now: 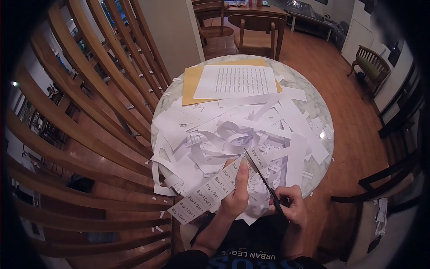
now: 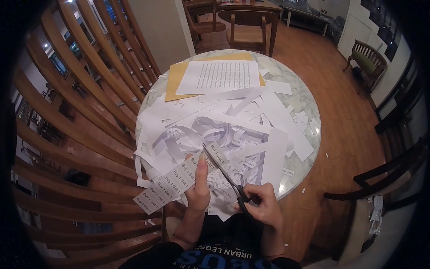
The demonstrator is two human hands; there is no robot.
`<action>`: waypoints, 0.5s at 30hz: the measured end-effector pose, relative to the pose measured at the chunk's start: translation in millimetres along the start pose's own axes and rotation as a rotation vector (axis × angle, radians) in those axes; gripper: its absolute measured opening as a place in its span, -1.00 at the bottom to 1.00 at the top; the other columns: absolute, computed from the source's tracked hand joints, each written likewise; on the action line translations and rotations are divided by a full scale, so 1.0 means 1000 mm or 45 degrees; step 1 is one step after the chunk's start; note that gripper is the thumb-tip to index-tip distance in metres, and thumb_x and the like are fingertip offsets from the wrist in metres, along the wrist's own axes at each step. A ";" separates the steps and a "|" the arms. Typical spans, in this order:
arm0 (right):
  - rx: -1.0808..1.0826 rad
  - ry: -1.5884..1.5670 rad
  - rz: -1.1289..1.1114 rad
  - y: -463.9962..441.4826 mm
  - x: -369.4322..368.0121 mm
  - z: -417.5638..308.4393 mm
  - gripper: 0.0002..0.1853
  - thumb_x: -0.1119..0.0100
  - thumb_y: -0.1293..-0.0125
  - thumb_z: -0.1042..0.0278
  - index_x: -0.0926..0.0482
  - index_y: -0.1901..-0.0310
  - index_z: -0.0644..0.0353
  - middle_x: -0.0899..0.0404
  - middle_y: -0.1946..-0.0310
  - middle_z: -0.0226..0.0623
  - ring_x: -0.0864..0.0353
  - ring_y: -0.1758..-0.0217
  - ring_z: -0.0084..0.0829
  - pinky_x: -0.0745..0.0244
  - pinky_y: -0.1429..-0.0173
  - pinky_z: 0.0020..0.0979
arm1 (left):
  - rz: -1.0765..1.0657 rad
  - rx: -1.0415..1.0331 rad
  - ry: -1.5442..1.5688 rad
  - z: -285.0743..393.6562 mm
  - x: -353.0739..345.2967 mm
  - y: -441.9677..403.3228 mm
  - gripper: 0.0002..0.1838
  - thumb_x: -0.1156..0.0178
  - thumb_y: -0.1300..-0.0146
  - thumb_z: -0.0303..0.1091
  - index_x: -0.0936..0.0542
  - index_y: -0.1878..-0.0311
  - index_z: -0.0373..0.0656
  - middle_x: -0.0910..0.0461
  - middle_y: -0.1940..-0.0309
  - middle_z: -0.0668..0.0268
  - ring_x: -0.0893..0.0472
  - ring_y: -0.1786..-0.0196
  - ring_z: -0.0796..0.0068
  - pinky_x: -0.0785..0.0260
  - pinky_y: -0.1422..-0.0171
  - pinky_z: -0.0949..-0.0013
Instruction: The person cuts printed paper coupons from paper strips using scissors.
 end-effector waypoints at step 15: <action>0.003 0.065 0.062 0.000 0.003 -0.002 -0.86 -0.29 0.12 0.49 -0.50 0.64 0.30 -0.25 0.85 -0.54 -0.10 0.74 -0.79 0.08 0.65 -0.60 | 0.022 -0.010 0.001 0.000 0.002 0.001 -0.82 0.11 -0.33 -0.40 -0.39 0.37 -0.25 -0.25 0.61 0.50 -0.20 0.50 0.73 -0.08 0.44 0.58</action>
Point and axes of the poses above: each hand's wrist, its own y-axis away from the middle knuckle, its own x-axis out of the back of the hand, z = x × y, the point moved 9 cm from there along -y, towards the middle knuckle
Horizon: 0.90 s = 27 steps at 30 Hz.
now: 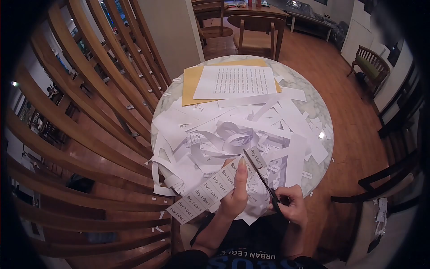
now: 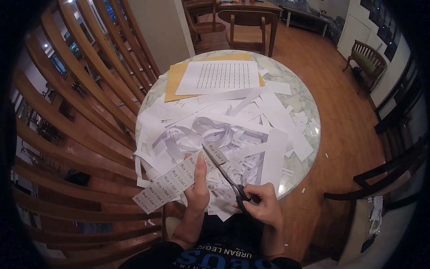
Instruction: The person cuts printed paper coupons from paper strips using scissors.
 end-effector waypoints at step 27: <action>0.032 -0.485 0.385 0.002 0.011 0.002 -0.77 -0.32 0.09 0.44 -0.46 0.41 0.25 -0.44 0.52 -0.47 -0.30 0.53 -0.74 -0.14 0.44 -0.69 | -0.533 0.320 -0.073 -0.020 -0.031 0.013 -0.81 0.03 -0.28 -0.34 -0.46 0.36 -0.27 -0.45 0.58 0.33 -0.41 0.53 0.63 -0.21 0.45 0.52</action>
Point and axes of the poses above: each hand's wrist, its own y-axis away from the middle knuckle, its own x-axis out of the back of the hand, z = x × y, the point moved 9 cm from there along -y, towards the middle knuckle
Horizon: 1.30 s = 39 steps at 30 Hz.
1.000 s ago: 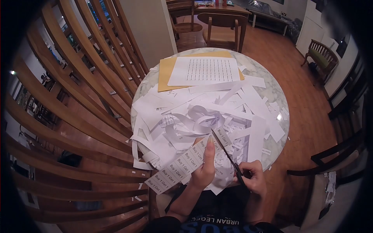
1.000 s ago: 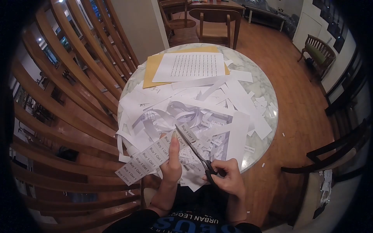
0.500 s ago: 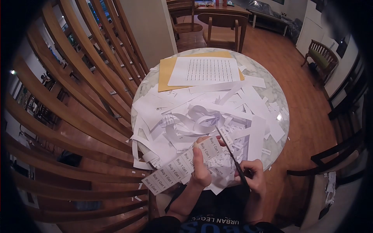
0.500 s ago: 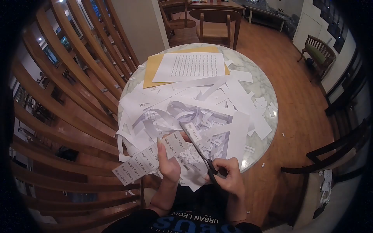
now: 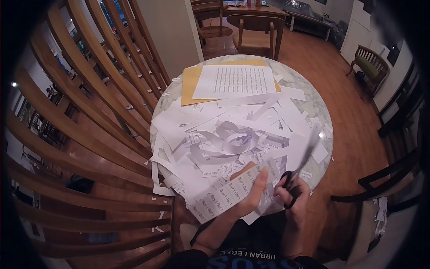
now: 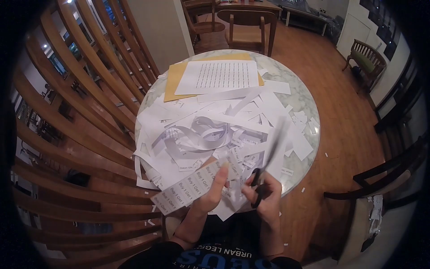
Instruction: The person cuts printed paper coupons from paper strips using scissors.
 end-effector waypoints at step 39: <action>0.006 0.090 -0.369 0.001 -0.008 0.009 -0.39 -0.26 0.14 -0.21 -0.44 0.41 0.30 -0.53 0.53 -0.34 -0.39 0.60 -0.66 -0.24 0.47 -0.65 | 0.263 -0.229 -0.007 0.014 0.030 -0.009 -0.83 -0.07 -0.26 -0.38 -0.46 0.38 -0.29 -0.44 0.57 0.36 -0.37 0.48 0.69 -0.24 0.40 0.55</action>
Point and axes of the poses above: each hand's wrist, its own y-axis away from the middle knuckle, its own x-axis out of the back of the hand, z = x × y, the point moved 9 cm from there along -y, towards the middle knuckle
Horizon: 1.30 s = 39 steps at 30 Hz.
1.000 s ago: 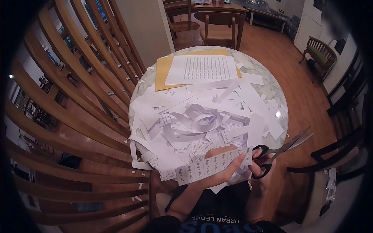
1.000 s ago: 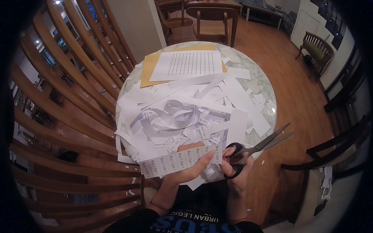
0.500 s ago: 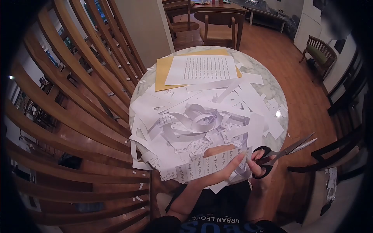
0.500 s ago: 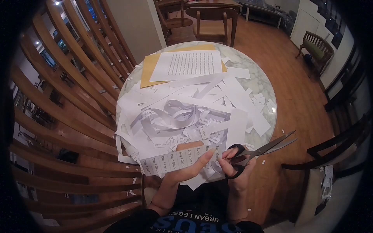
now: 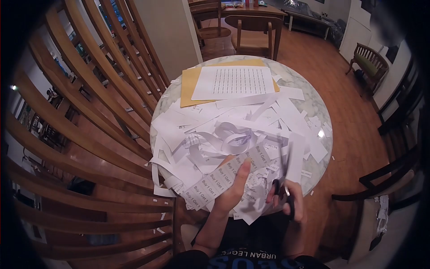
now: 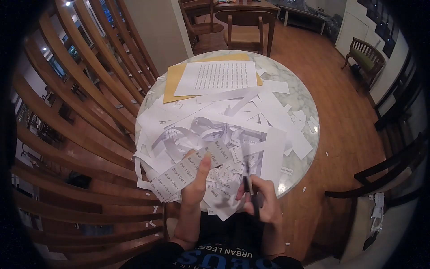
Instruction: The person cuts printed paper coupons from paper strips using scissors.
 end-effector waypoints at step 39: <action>-0.116 0.132 -0.138 0.000 -0.004 0.006 -0.60 -0.40 0.17 0.14 -0.36 0.64 0.20 -0.20 0.80 -0.63 -0.07 0.71 -0.81 0.13 0.62 -0.63 | -0.082 0.176 0.153 -0.012 -0.005 0.005 -0.87 -0.06 -0.25 -0.41 -0.48 0.28 -0.30 -0.51 0.45 0.35 -0.44 0.39 0.69 -0.30 0.31 0.59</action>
Point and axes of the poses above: each hand's wrist, its own y-axis away from the middle knuckle, its own x-axis out of the back of the hand, z = x × y, the point moved 9 cm from there along -y, towards the middle knuckle
